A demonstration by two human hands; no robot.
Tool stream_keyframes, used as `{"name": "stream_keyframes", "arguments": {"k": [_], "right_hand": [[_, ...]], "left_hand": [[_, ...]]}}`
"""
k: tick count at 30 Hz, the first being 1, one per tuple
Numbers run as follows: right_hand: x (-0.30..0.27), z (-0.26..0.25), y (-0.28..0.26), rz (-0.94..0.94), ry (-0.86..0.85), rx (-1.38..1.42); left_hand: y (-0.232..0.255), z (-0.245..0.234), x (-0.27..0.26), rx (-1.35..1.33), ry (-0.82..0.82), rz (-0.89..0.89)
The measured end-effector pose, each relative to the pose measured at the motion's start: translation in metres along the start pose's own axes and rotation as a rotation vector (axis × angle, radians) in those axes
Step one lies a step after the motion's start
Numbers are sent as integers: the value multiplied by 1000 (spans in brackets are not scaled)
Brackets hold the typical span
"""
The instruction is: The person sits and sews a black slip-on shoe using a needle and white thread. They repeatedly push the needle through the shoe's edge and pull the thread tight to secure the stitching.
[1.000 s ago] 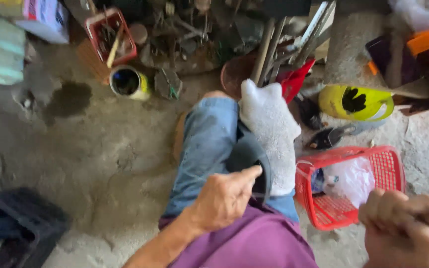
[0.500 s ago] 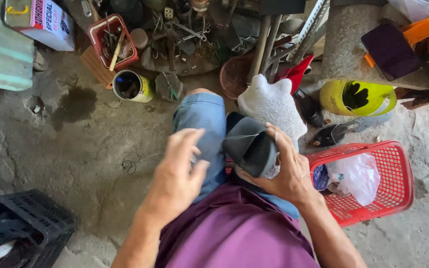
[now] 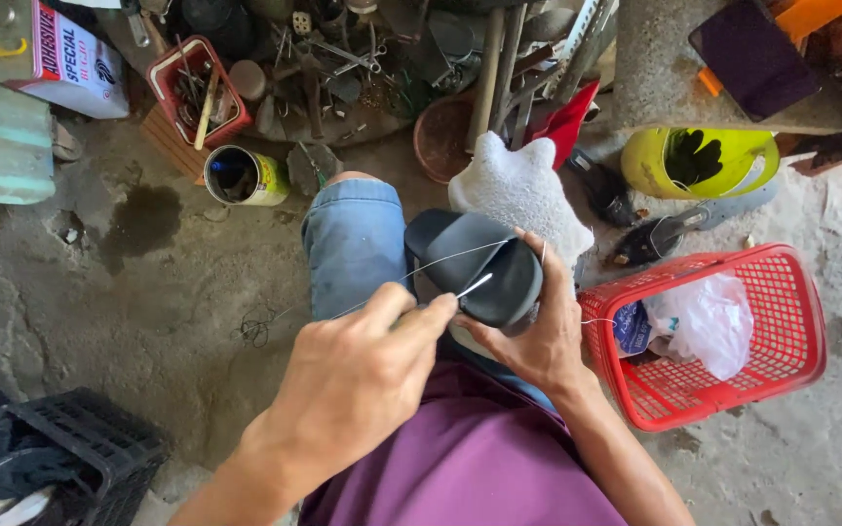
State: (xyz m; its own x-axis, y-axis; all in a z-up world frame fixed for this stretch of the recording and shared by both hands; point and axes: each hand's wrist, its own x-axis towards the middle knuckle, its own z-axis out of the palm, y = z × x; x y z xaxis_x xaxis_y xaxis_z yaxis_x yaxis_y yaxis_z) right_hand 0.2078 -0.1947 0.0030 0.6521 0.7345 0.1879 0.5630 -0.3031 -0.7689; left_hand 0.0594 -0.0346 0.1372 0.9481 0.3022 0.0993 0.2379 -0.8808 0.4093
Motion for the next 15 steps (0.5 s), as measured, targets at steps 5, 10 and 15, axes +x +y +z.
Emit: {"name": "stream_keyframes", "arguments": {"k": [5, 10, 15], "right_hand": [[-6, 8, 7, -20, 27, 25], [-4, 6, 0, 35, 45, 19], [-1, 8, 8, 43, 34, 16]], "left_hand": [[11, 25, 23, 176, -82, 33], [8, 30, 38, 274, -125, 44], [7, 25, 50, 260, -178, 24]]}}
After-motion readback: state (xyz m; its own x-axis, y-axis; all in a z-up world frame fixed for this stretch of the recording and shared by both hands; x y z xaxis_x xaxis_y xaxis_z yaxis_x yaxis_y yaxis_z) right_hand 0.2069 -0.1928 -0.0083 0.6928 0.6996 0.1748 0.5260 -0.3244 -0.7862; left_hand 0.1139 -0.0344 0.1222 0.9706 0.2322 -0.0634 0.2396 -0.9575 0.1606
